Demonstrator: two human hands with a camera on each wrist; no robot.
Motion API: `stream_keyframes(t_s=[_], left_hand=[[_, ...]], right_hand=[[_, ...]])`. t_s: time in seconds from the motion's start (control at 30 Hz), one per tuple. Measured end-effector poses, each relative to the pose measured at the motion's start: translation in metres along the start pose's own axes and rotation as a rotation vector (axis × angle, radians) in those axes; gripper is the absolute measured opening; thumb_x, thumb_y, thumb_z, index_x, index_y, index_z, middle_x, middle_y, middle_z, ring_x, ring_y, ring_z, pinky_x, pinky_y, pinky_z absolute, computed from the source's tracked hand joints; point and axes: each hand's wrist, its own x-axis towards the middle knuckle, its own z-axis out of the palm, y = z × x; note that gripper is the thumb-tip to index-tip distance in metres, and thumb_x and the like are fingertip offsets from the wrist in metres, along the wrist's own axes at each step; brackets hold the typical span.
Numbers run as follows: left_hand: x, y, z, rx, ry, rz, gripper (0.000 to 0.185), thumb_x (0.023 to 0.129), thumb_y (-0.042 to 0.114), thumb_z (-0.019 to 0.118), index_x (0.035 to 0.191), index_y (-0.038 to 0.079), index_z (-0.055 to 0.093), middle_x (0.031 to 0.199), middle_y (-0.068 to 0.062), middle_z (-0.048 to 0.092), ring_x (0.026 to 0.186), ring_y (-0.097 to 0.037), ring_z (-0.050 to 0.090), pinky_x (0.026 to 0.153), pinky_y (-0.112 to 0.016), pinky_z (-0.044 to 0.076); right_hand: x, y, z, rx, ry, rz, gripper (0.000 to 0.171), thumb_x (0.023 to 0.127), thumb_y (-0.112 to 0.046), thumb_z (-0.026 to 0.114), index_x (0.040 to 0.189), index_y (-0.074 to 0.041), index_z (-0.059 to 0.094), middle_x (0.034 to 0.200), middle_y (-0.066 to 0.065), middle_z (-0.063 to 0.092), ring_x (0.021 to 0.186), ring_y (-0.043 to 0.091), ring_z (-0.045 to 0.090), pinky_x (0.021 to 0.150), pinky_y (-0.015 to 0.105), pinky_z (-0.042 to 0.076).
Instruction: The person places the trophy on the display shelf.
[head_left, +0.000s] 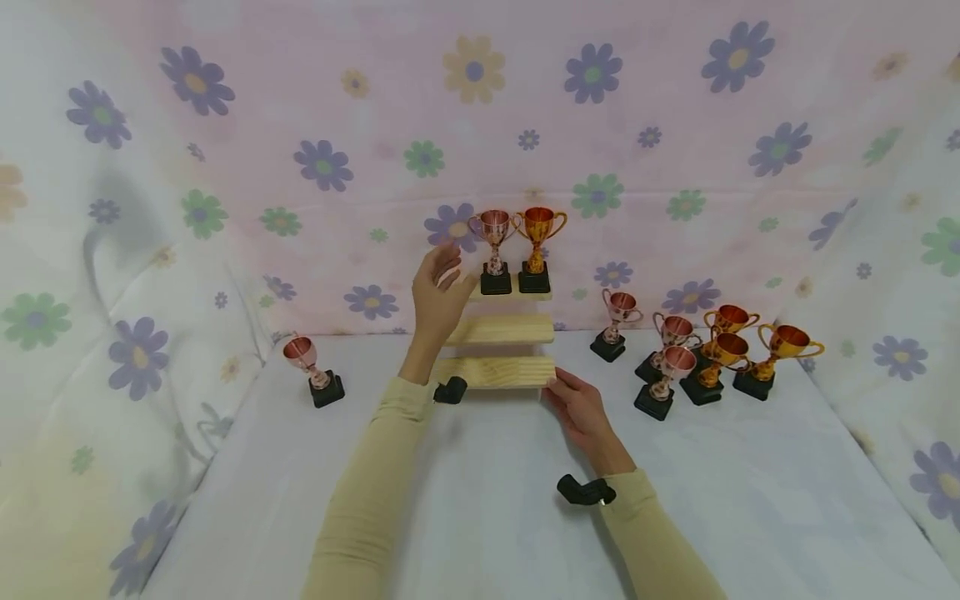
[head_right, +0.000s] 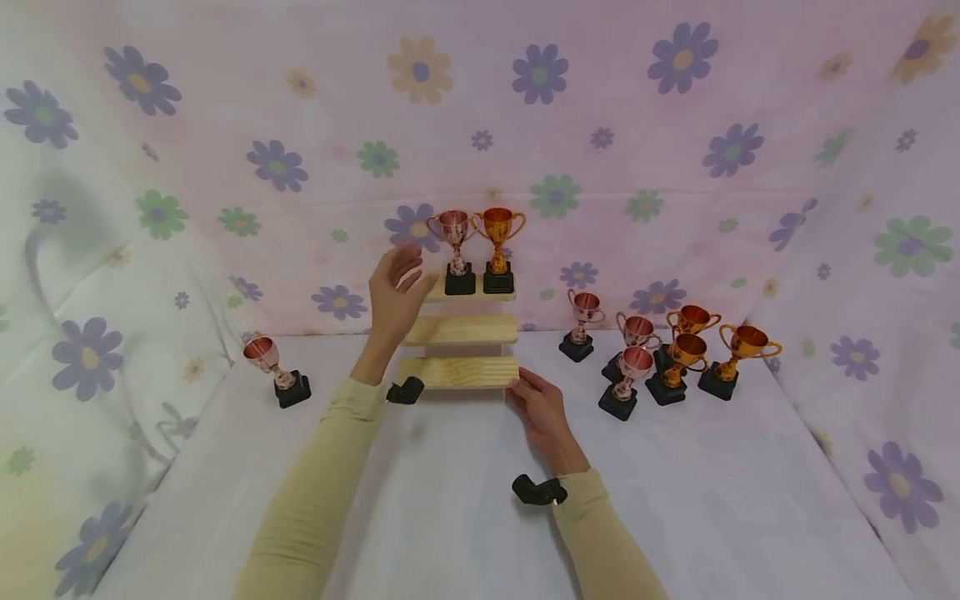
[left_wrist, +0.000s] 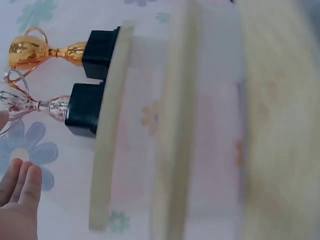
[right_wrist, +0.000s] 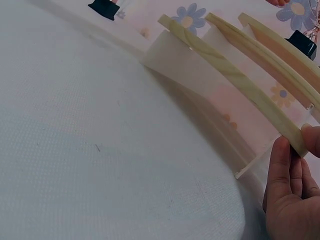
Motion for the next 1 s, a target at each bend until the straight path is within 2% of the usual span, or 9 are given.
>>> stream_keyframes(t_s=[0.07,0.13,0.27,0.33,0.53,0.7,0.83,0.9,1.0], left_hand=[[-0.016,-0.001,-0.012,0.075,-0.024,0.014,0.052,0.092,-0.006,0.069,0.140,-0.009,0.050,0.133,-0.032,0.056,0.125,-0.044,0.055,0.109,-0.047,0.050],[-0.032,-0.003,-0.026,0.143,-0.096,-0.016,0.045,0.094,-0.003,0.068,0.136,-0.008,0.054,0.127,-0.031,0.061,0.118,-0.042,0.060,0.105,-0.043,0.053],[-0.063,-0.010,-0.060,0.238,-0.290,-0.158,0.034,0.097,0.005,0.068,0.129,-0.005,0.063,0.117,-0.026,0.069,0.108,-0.036,0.067,0.096,-0.035,0.059],[-0.078,-0.013,-0.078,0.300,-0.348,-0.214,0.032,0.099,0.011,0.068,0.126,-0.003,0.066,0.115,-0.022,0.071,0.107,-0.033,0.068,0.093,-0.032,0.059],[-0.113,-0.015,-0.129,0.349,-0.404,-0.338,0.032,0.104,0.014,0.060,0.126,-0.009,0.065,0.108,-0.024,0.073,0.098,-0.031,0.072,0.084,-0.026,0.062],[-0.133,-0.013,-0.169,0.321,-0.481,-0.524,0.037,0.104,0.013,0.060,0.127,-0.015,0.060,0.109,-0.029,0.071,0.097,-0.033,0.071,0.080,-0.030,0.063],[-0.150,-0.007,-0.197,0.370,-0.433,-0.686,0.040,0.100,0.014,0.064,0.128,-0.015,0.058,0.108,-0.025,0.072,0.093,-0.022,0.071,0.077,-0.028,0.062],[-0.158,-0.004,-0.209,0.399,-0.357,-0.745,0.043,0.099,0.013,0.066,0.129,-0.015,0.057,0.107,-0.022,0.074,0.088,-0.015,0.070,0.075,-0.025,0.060],[-0.166,0.000,-0.225,0.412,-0.220,-0.784,0.048,0.097,0.010,0.068,0.135,-0.016,0.053,0.109,-0.021,0.073,0.082,-0.006,0.068,0.073,-0.022,0.059]], right_hand=[[0.001,-0.001,0.000,0.006,-0.002,-0.006,0.052,0.105,-0.006,0.054,0.154,0.002,0.037,0.155,0.017,0.043,0.133,0.023,0.050,0.107,0.027,0.050],[0.001,-0.001,0.000,0.008,-0.001,-0.011,0.052,0.106,-0.007,0.053,0.154,0.002,0.037,0.155,0.017,0.043,0.133,0.023,0.049,0.107,0.026,0.050],[0.000,-0.002,0.001,0.006,0.004,-0.007,0.052,0.106,-0.007,0.052,0.155,0.001,0.037,0.156,0.016,0.043,0.134,0.022,0.049,0.109,0.026,0.049],[-0.001,-0.001,0.001,0.002,-0.001,-0.005,0.052,0.106,-0.007,0.052,0.155,0.001,0.036,0.156,0.016,0.042,0.133,0.021,0.049,0.109,0.026,0.048],[-0.002,-0.001,0.000,0.019,-0.013,-0.007,0.053,0.106,-0.006,0.053,0.155,0.002,0.035,0.157,0.017,0.041,0.122,0.013,0.055,0.104,0.021,0.051],[-0.002,-0.002,-0.004,0.039,-0.001,-0.003,0.053,0.106,-0.006,0.052,0.156,0.001,0.035,0.156,0.015,0.042,0.117,0.010,0.057,0.102,0.019,0.051],[-0.001,-0.002,-0.003,0.043,-0.001,-0.004,0.052,0.106,-0.005,0.051,0.156,0.001,0.035,0.157,0.016,0.041,0.116,0.009,0.057,0.101,0.018,0.052],[-0.001,-0.001,-0.002,0.049,-0.005,-0.005,0.053,0.106,-0.005,0.052,0.156,0.002,0.035,0.157,0.017,0.040,0.116,0.010,0.058,0.101,0.018,0.052],[-0.001,0.000,0.001,0.048,-0.011,0.000,0.053,0.105,-0.004,0.052,0.155,0.002,0.035,0.157,0.018,0.041,0.115,0.010,0.059,0.099,0.018,0.053]])
